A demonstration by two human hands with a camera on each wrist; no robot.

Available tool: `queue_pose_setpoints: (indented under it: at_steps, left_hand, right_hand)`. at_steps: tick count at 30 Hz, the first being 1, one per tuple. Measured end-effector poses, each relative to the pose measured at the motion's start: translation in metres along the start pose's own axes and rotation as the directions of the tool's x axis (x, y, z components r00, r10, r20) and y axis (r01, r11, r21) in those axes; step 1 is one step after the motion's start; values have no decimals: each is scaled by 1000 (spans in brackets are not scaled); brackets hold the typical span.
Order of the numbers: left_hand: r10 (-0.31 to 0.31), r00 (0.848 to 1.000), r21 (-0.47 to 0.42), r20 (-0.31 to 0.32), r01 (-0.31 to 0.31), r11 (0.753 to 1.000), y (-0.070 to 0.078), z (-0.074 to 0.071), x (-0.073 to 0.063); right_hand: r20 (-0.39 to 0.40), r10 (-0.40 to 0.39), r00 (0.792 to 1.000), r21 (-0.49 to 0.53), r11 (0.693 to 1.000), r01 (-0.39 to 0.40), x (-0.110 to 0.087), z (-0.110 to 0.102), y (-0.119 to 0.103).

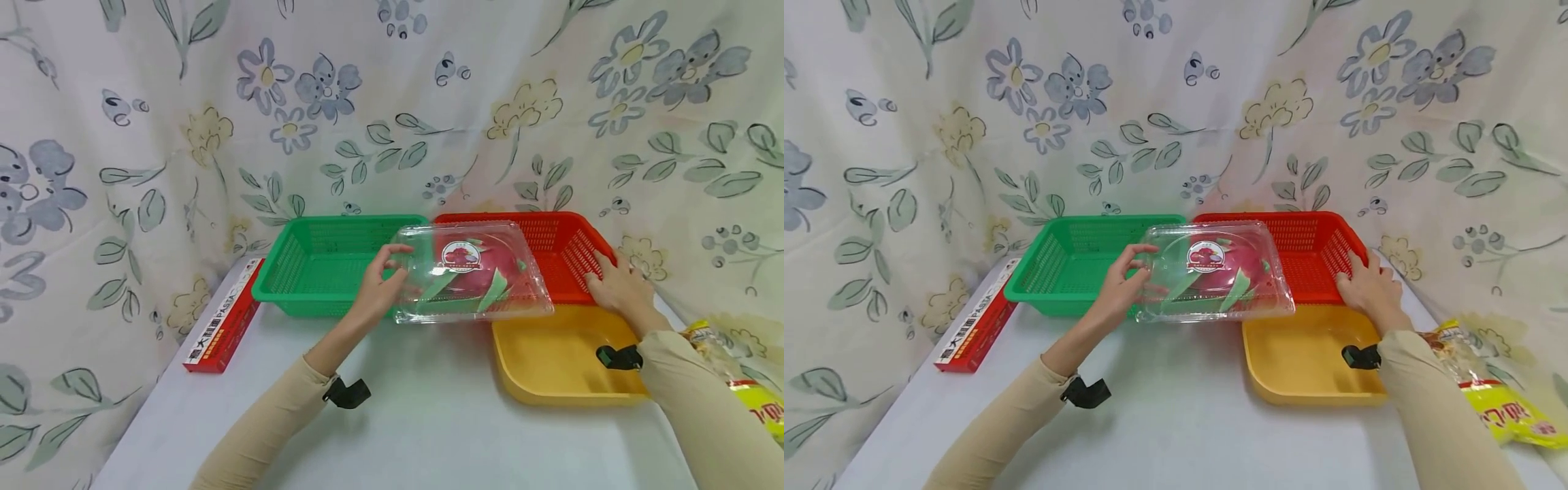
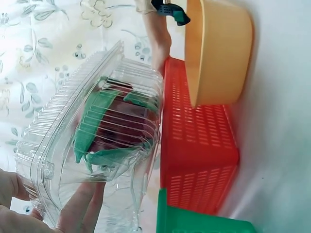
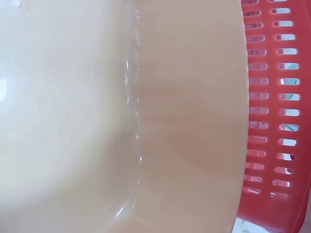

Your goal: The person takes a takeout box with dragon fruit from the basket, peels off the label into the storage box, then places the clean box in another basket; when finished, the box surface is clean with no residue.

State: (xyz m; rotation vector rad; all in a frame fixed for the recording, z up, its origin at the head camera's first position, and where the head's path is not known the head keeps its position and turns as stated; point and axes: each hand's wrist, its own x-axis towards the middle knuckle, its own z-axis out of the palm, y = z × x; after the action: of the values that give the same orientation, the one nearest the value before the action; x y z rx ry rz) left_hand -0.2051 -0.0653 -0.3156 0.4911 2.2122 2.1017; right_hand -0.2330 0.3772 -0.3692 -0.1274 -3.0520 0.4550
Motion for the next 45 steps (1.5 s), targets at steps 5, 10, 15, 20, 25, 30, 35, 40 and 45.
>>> queue_pose_setpoints:
  at_steps: [5, 10, 15, 20, 25, 30, 35, 40, 45]
  left_hand:
    - [3, 1000, -4, 1, -3, 1000, 0, -12, -15]
    - [-2, 1000, -12, 3, 2, 1000, -1, -23, -29]
    - [-16, 1000, -18, -4, 15, 1000, -4, -34, -42]
    - [-22, 1000, 8, -20, 22, 1000, -4, -47, -54]
    - [-30, 999, 17, -42, 31, 999, -5, -61, -64]
    - [-51, 997, 49, -55, 54, 997, -7, -77, -77]
    - [-48, 997, 77, -54, 52, 996, -7, -87, -86]
    - [-43, 998, 85, -35, 46, 995, -8, -91, -98]
    - [-39, 999, 95, -3, 39, 995, -9, -93, -109]
  right_hand:
    - [-4, 5, 1000, -10, 1000, -6, 3, -2, 3]
    - [-4, 8, 1000, 1, 1000, -8, 3, -3, 6]
    - [-3, 0, 1000, -2, 1000, 0, 2, -2, 8]
    - [6, 0, 1000, 2, 1000, 0, 0, -1, 8]
    - [-2, -2, 1000, 1, 1000, 2, 0, -2, 6]
    - [10, -6, 1000, -5, 1000, 6, 1, -3, 4]
    - [-1, -5, 1000, -6, 1000, 5, 1, -4, 3]
    - [3, -12, 1000, -5, 1000, 12, 1, -1, 3]
    - [5, -10, 1000, -3, 1000, 11, 2, 2, 2]
